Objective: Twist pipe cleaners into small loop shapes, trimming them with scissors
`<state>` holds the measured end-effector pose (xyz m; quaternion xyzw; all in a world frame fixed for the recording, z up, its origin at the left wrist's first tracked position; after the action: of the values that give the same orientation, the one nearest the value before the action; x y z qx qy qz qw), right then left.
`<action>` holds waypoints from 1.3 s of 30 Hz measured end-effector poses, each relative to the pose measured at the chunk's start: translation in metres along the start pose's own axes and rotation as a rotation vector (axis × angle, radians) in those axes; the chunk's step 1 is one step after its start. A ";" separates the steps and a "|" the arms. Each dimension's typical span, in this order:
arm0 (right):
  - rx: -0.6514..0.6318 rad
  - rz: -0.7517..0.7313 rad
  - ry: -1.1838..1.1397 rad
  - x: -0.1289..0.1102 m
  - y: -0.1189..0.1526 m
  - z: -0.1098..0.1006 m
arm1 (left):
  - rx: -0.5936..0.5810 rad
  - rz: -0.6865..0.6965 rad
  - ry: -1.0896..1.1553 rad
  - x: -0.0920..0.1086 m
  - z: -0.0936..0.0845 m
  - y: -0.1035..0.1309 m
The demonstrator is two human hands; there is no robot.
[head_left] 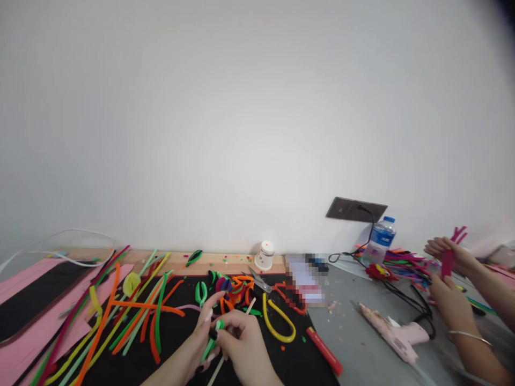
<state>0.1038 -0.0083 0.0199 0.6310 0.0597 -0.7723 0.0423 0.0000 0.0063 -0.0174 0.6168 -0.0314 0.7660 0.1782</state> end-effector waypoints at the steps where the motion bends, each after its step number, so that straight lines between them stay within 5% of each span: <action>1: 0.006 0.014 -0.006 0.000 0.000 0.000 | -0.020 0.006 0.012 0.000 -0.001 -0.001; 11: 0.017 -0.050 0.128 0.004 -0.001 -0.001 | -0.161 0.004 -0.080 -0.013 -0.012 -0.007; 16: 0.168 -0.269 0.419 -0.009 -0.002 -0.017 | -0.050 0.045 -0.169 0.003 -0.018 -0.002; 22: 0.229 -0.250 0.744 -0.001 0.000 -0.032 | 0.047 0.088 -0.399 0.020 -0.026 0.004; 29: 0.305 -0.254 0.810 -0.007 -0.003 -0.034 | 0.065 0.054 -0.326 0.023 -0.034 0.000; 39: 0.063 -0.322 0.582 -0.018 0.003 -0.024 | 0.077 0.126 -0.209 0.023 -0.034 0.002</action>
<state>0.1312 -0.0082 0.0322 0.8086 0.1445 -0.5578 -0.1186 -0.0368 0.0192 -0.0031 0.6964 -0.0590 0.7080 0.1014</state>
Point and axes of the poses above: each hand's wrist, its own y-axis away from the middle knuckle, its own z-axis out of the palm, x = y × z, the point moved 1 cm from there along -y, towards the middle knuckle, and after that the axes turned 10 degrees about -y, right-handed, at the moved point
